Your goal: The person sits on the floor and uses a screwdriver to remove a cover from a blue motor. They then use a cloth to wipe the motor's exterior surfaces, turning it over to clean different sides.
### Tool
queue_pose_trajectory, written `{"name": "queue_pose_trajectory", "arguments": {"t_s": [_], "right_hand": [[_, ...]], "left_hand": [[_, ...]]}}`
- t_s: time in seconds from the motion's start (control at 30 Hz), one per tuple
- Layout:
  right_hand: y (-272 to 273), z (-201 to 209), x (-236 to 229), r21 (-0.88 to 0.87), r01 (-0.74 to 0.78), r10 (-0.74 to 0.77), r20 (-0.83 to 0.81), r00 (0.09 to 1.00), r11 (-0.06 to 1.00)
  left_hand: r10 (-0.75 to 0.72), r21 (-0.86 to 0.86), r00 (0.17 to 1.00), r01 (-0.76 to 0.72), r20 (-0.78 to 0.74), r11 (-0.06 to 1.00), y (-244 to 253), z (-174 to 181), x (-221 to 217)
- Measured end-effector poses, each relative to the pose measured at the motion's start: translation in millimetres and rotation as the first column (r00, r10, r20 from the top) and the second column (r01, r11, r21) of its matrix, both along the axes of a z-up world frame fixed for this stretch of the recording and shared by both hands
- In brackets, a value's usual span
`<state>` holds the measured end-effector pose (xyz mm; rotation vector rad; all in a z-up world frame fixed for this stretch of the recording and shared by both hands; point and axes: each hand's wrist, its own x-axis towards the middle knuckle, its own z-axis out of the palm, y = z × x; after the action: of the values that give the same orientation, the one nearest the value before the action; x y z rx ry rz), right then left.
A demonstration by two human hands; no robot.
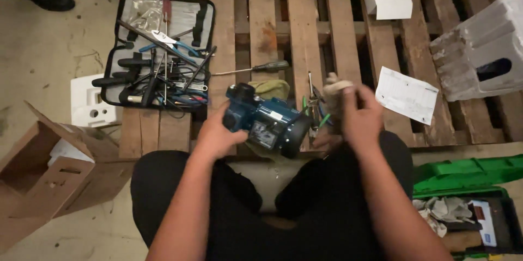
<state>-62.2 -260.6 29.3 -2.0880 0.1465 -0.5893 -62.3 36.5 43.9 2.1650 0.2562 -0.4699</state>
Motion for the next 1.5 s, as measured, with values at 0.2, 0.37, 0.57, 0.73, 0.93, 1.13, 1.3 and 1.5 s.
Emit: {"name": "queue_pose_trajectory", "arguments": {"t_s": [0.2,0.37,0.57,0.73,0.93,1.13,1.3,1.5], "right_hand": [[64.7,-21.4,-6.7,-0.272,-0.365,0.393,0.058,0.918,0.891],[69.1,8.4,-21.7,-0.158,-0.74,0.485,-0.664,0.569,0.653],[66.5,-26.0,-22.2,-0.279,-0.72,0.318,-0.755,0.574,0.636],[75.3,-24.5,-43.4,-0.408,-0.675,0.429,-0.545,0.72,0.614],[74.1,-73.9,-30.9,-0.432,-0.662,0.208,-0.72,0.662,0.613],[76.5,-36.8,-24.6,-0.351,-0.688,0.383,-0.63,0.675,0.635],[57.3,-40.3,-36.0,-0.529,-0.628,0.157,-0.68,0.716,0.571],[-22.0,-52.7,-13.2,0.076,-0.347,0.328,-0.561,0.76,0.935]], "left_hand": [[-0.016,0.019,1.0,0.016,0.022,1.0,16.1,-20.1,2.8],[-0.083,0.046,0.988,0.078,0.13,0.996,19.0,-33.4,0.6],[-0.128,0.068,0.982,0.12,0.137,0.99,21.1,-40.9,1.9],[-0.119,0.046,0.981,0.113,0.155,0.992,23.8,-45.9,2.6],[-0.146,0.083,0.977,0.134,0.157,0.988,31.8,-61.5,6.1],[-0.147,0.072,0.973,0.136,0.179,0.988,34.1,-72.6,10.0],[-0.101,-0.002,0.981,0.103,0.167,0.995,40.3,-80.7,10.3],[-0.045,-0.023,0.985,0.049,0.164,0.999,49.1,-90.9,10.4]]}}
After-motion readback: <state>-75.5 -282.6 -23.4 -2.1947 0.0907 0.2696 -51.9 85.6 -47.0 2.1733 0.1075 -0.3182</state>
